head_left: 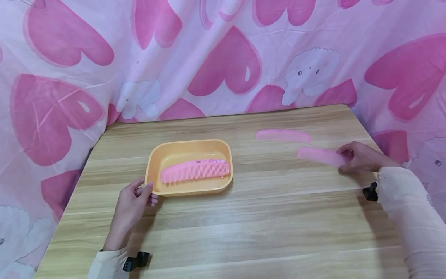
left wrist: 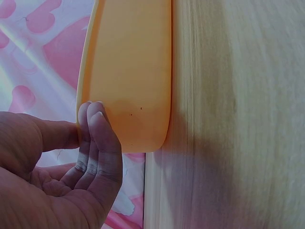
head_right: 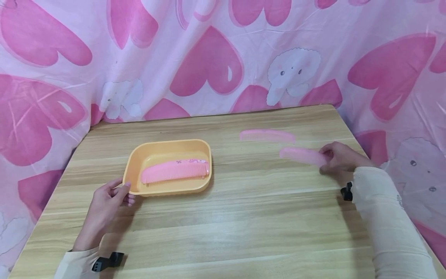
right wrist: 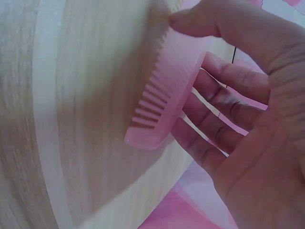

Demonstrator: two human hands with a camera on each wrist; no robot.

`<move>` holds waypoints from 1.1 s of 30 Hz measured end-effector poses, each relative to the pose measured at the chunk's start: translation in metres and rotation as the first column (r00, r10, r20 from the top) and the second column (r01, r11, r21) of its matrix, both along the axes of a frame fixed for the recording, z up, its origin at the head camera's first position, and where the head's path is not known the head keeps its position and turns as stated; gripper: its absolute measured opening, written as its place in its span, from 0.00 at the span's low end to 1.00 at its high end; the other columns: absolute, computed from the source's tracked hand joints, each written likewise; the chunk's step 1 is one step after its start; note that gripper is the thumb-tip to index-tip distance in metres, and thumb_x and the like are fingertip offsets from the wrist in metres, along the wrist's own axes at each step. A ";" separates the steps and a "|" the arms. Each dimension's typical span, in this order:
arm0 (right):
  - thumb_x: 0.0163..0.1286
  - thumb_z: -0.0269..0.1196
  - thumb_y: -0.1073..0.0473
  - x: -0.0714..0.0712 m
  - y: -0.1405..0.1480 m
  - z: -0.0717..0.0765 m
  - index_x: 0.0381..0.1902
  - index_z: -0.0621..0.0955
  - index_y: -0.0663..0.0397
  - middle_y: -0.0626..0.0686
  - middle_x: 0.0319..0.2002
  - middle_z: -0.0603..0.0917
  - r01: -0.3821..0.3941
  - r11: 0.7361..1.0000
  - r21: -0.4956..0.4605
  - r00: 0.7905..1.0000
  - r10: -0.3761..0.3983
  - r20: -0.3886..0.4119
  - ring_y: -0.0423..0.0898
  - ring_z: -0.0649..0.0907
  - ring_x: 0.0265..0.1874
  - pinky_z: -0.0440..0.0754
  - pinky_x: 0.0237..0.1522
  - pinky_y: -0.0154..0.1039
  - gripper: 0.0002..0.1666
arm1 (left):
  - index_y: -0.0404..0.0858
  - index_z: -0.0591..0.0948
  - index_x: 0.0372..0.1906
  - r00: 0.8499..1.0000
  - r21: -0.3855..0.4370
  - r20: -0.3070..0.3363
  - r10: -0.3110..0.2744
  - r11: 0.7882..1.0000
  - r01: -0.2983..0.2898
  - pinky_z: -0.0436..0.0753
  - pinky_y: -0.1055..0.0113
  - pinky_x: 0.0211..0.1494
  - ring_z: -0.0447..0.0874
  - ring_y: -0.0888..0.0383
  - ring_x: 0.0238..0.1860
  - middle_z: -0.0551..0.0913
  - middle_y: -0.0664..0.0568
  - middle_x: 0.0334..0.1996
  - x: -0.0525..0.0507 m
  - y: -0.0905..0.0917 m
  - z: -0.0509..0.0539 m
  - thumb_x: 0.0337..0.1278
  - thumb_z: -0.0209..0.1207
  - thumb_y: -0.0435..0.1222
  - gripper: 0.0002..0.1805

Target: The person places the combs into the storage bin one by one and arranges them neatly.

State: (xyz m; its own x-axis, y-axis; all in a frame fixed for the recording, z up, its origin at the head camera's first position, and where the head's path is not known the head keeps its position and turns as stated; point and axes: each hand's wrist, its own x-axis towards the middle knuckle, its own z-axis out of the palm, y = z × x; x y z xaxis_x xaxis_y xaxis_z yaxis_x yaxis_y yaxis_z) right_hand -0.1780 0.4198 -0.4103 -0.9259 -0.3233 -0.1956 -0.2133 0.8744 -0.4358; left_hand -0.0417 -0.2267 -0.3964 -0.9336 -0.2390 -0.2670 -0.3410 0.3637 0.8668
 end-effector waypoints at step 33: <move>0.52 0.77 0.60 -0.018 -0.099 0.027 0.50 0.82 0.70 0.58 0.37 0.83 -0.066 0.994 -0.087 0.997 0.063 -0.042 0.51 0.80 0.36 0.81 0.30 0.37 0.29 | 0.27 0.65 0.72 1.000 0.008 -0.001 0.006 1.000 -0.006 0.87 0.70 0.35 0.84 0.62 0.29 0.85 0.47 0.31 0.000 0.000 -0.001 0.78 0.51 0.37 0.27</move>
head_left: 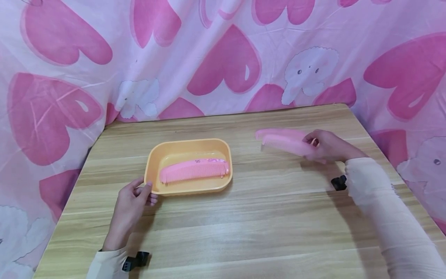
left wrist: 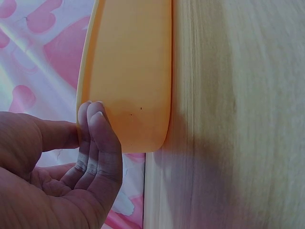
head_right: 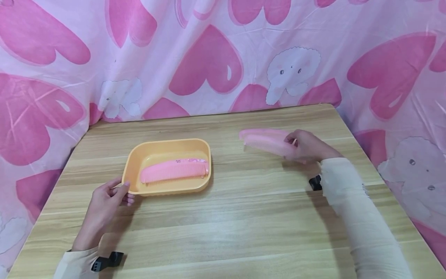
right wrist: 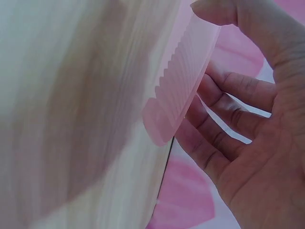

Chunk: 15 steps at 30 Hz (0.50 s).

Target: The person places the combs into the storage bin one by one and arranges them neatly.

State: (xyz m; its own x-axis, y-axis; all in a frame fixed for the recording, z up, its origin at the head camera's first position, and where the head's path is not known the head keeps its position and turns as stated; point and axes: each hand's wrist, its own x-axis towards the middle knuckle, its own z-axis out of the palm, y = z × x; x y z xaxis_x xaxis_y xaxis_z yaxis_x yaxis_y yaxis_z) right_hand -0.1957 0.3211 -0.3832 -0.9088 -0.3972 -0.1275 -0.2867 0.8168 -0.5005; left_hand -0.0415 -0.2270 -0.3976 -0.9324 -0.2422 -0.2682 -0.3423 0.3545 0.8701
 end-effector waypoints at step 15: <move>0.50 0.76 0.61 -0.009 -0.056 0.012 0.45 0.84 0.66 0.55 0.37 0.84 -0.148 0.989 -0.020 0.986 0.146 -0.077 0.49 0.81 0.38 0.82 0.40 0.44 0.24 | 0.30 0.66 0.73 1.000 -0.001 0.018 0.012 1.000 -0.012 0.88 0.69 0.35 0.84 0.60 0.29 0.86 0.48 0.31 0.000 0.000 -0.001 0.79 0.51 0.39 0.27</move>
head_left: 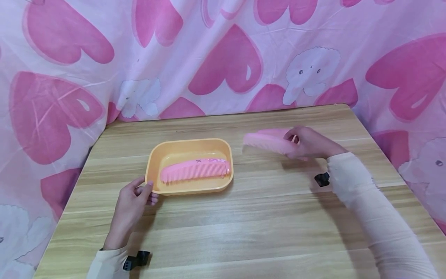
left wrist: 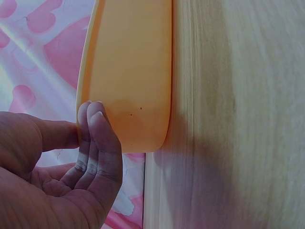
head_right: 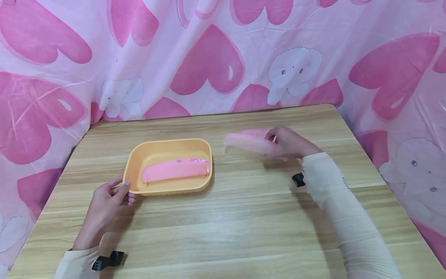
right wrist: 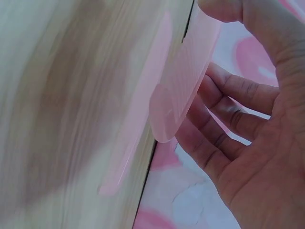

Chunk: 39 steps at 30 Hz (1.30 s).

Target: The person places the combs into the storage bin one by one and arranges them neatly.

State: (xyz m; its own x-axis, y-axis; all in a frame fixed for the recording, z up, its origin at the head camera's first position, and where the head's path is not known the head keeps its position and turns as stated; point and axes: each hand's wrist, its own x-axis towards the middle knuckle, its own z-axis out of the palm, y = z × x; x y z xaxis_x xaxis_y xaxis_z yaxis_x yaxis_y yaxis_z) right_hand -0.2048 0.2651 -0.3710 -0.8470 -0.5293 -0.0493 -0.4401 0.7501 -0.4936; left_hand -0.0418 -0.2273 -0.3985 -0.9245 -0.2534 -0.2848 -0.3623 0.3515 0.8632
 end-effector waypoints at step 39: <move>0.47 0.74 0.57 -0.009 -0.143 0.023 0.45 0.84 0.60 0.51 0.40 0.83 -0.263 0.965 -0.002 0.963 0.262 -0.054 0.47 0.79 0.39 0.81 0.42 0.41 0.25 | 0.31 0.64 0.75 1.000 -0.004 0.018 -0.001 1.000 0.001 0.87 0.70 0.35 0.84 0.60 0.29 0.86 0.48 0.31 0.000 0.000 0.002 0.79 0.51 0.40 0.28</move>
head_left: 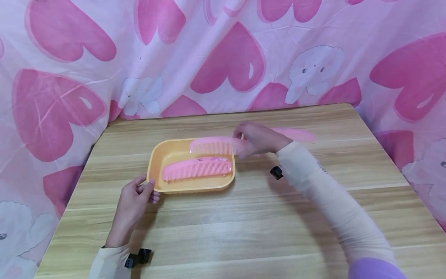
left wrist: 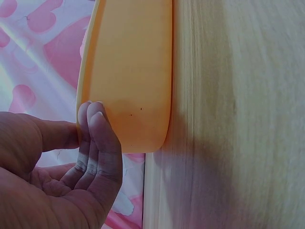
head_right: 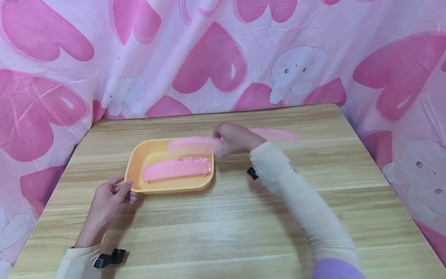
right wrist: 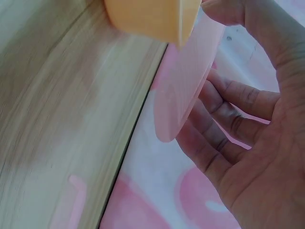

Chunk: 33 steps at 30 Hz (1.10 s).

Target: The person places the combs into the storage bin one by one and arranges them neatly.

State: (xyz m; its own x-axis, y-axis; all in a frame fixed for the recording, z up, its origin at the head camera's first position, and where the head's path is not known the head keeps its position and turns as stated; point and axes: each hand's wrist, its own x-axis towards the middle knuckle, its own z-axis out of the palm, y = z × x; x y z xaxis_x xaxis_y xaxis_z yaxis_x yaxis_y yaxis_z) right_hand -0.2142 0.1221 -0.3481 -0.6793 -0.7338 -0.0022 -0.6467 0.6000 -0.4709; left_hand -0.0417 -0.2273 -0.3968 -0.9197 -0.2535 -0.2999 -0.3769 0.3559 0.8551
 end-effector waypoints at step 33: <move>0.52 0.77 0.50 0.010 -0.075 -0.003 0.55 0.81 0.61 0.51 0.47 0.79 -0.089 0.987 0.134 0.996 0.084 0.043 0.47 0.76 0.46 0.79 0.51 0.39 0.35 | 0.31 0.66 0.74 1.000 0.018 -0.003 0.011 1.000 -0.011 0.88 0.69 0.35 0.84 0.60 0.29 0.86 0.44 0.33 -0.001 0.002 0.000 0.79 0.51 0.39 0.27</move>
State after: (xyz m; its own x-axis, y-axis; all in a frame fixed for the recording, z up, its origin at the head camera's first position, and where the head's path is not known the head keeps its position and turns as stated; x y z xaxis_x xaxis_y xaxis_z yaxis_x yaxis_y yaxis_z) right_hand -0.2043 0.0473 -0.3508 -0.6108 -0.7810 -0.1298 -0.6827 0.6026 -0.4133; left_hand -0.0423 -0.2258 -0.3971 -0.9178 -0.2580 -0.3018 -0.3782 0.3364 0.8624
